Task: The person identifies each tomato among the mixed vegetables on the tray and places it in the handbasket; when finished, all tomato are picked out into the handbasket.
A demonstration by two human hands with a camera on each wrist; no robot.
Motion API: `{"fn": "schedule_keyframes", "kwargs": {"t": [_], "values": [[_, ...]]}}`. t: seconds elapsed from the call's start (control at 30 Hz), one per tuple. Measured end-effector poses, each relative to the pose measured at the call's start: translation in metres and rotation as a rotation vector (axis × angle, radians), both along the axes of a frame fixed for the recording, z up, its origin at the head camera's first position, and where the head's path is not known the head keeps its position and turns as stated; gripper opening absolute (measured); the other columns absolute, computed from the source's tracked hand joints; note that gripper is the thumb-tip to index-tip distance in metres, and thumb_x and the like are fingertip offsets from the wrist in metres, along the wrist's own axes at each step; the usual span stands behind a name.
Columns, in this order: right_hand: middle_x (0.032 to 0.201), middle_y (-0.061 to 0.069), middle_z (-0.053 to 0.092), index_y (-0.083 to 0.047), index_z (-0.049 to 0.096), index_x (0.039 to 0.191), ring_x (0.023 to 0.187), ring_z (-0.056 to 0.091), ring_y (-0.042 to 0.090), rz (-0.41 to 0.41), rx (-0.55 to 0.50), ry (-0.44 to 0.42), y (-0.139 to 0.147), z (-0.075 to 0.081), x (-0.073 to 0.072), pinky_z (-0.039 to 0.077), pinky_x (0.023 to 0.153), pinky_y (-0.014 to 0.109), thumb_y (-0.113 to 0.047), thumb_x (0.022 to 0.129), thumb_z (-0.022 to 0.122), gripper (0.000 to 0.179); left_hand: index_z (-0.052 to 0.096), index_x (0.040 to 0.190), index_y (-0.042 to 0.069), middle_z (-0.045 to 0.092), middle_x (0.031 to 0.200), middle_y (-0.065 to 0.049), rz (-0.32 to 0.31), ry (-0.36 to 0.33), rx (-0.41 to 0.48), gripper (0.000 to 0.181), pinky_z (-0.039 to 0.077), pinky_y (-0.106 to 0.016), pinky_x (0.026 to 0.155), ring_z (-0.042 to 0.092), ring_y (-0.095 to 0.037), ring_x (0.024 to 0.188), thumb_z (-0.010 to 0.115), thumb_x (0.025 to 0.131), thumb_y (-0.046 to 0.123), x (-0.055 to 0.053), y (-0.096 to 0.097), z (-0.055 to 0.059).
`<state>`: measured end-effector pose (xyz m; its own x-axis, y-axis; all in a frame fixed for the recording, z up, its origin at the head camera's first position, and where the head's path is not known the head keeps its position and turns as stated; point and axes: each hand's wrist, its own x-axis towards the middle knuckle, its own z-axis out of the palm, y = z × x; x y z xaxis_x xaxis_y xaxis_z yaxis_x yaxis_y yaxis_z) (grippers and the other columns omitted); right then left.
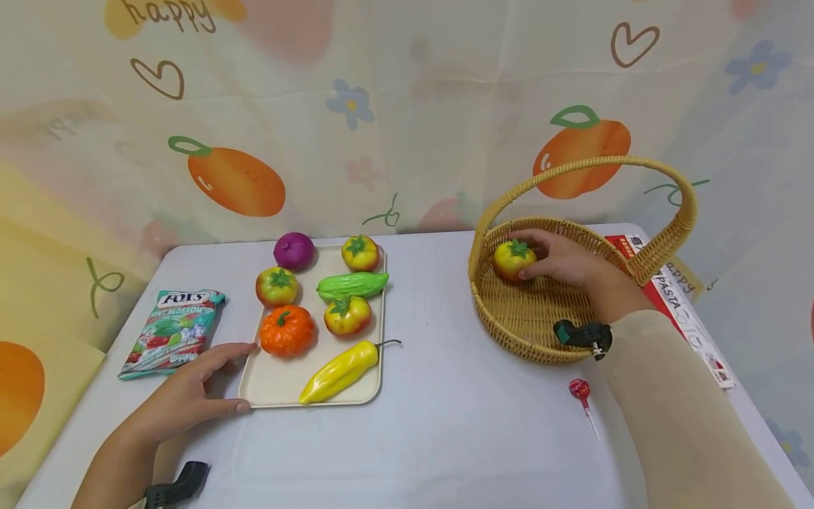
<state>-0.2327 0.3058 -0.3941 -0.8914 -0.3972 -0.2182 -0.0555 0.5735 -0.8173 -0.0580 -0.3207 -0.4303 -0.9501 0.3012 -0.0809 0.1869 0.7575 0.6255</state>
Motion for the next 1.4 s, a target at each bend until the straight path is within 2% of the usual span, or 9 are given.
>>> {"fn": "schedule_keyframes", "kwargs": {"t": [0.23,0.6,0.8,0.87,0.97,1.07,1.13,1.3,1.4], "values": [[0.160,0.022,0.042,-0.008,0.042,0.162,0.134,0.044,0.034,-0.029,-0.018,-0.010,0.002,-0.002,0.000,0.043,0.095,0.019,-0.009,0.096,0.078,0.075,0.060,0.149,0.022,0.063,0.138,-0.001,-0.004,0.000,-0.001,0.083,0.054,-0.031,0.097,0.055,-0.020,0.113,0.098,0.077,0.038,0.000,0.000,0.000],[0.161,0.015,0.045,-0.006,0.044,0.161,0.134,0.046,0.026,-0.100,-0.099,-0.045,0.007,0.002,0.001,0.047,0.096,0.017,-0.012,0.100,0.076,0.069,0.060,0.149,0.021,0.063,0.139,-0.001,-0.008,0.014,-0.003,0.083,0.054,-0.031,0.096,0.055,-0.020,0.113,0.098,0.077,0.038,0.001,0.000,0.001],[0.163,0.014,0.045,-0.008,0.043,0.161,0.143,0.048,0.031,-0.143,-0.110,-0.054,0.010,0.011,0.002,0.048,0.095,0.013,-0.015,0.102,0.074,0.067,0.060,0.149,0.020,0.063,0.138,-0.001,-0.011,0.025,-0.002,0.083,0.053,-0.029,0.095,0.054,-0.019,0.112,0.098,0.077,0.037,0.001,0.000,0.001],[0.163,0.014,0.045,-0.009,0.042,0.162,0.146,0.047,0.032,-0.158,-0.090,-0.049,0.011,0.015,0.003,0.046,0.103,0.019,-0.018,0.103,0.073,0.068,0.060,0.149,0.020,0.063,0.137,-0.001,-0.012,0.026,-0.003,0.083,0.052,-0.029,0.096,0.054,-0.019,0.111,0.098,0.077,0.037,0.001,0.000,0.001],[0.164,0.014,0.044,-0.011,0.041,0.163,0.148,0.044,0.033,-0.186,-0.055,-0.054,0.010,0.021,0.004,0.039,0.119,0.039,-0.023,0.104,0.073,0.068,0.060,0.149,0.019,0.063,0.137,-0.002,-0.008,0.015,-0.006,0.083,0.053,-0.029,0.097,0.054,-0.020,0.112,0.098,0.077,0.037,0.001,0.001,0.002],[0.166,0.014,0.041,-0.012,0.040,0.164,0.150,0.041,0.034,-0.198,-0.025,-0.060,0.008,0.026,0.005,0.029,0.124,0.057,-0.028,0.105,0.071,0.068,0.060,0.149,0.020,0.063,0.138,-0.003,0.003,-0.001,-0.016,0.084,0.053,-0.030,0.097,0.055,-0.021,0.114,0.098,0.077,0.038,0.002,0.001,0.003],[0.166,0.014,0.040,-0.012,0.039,0.164,0.149,0.041,0.034,-0.195,-0.012,-0.054,0.008,0.028,0.007,0.032,0.122,0.054,-0.030,0.106,0.070,0.068,0.060,0.149,0.020,0.063,0.138,-0.003,0.012,-0.010,-0.021,0.084,0.054,-0.031,0.098,0.055,-0.021,0.115,0.098,0.077,0.038,0.002,0.000,0.004],[0.167,0.013,0.039,-0.010,0.035,0.166,0.145,0.041,0.029,-0.210,-0.033,-0.023,0.012,0.034,0.017,0.045,0.102,0.020,-0.029,0.108,0.067,0.069,0.060,0.150,0.020,0.063,0.138,-0.003,0.017,-0.022,-0.015,0.085,0.054,-0.032,0.097,0.055,-0.022,0.115,0.098,0.076,0.039,0.001,0.002,0.003],[0.168,0.012,0.037,-0.011,0.033,0.167,0.146,0.039,0.029,-0.230,-0.030,-0.010,0.013,0.039,0.026,0.045,0.103,0.021,-0.033,0.108,0.066,0.071,0.059,0.150,0.021,0.063,0.138,-0.003,0.022,-0.032,-0.017,0.085,0.054,-0.032,0.097,0.055,-0.021,0.115,0.098,0.076,0.039,0.000,0.003,0.002]]}}
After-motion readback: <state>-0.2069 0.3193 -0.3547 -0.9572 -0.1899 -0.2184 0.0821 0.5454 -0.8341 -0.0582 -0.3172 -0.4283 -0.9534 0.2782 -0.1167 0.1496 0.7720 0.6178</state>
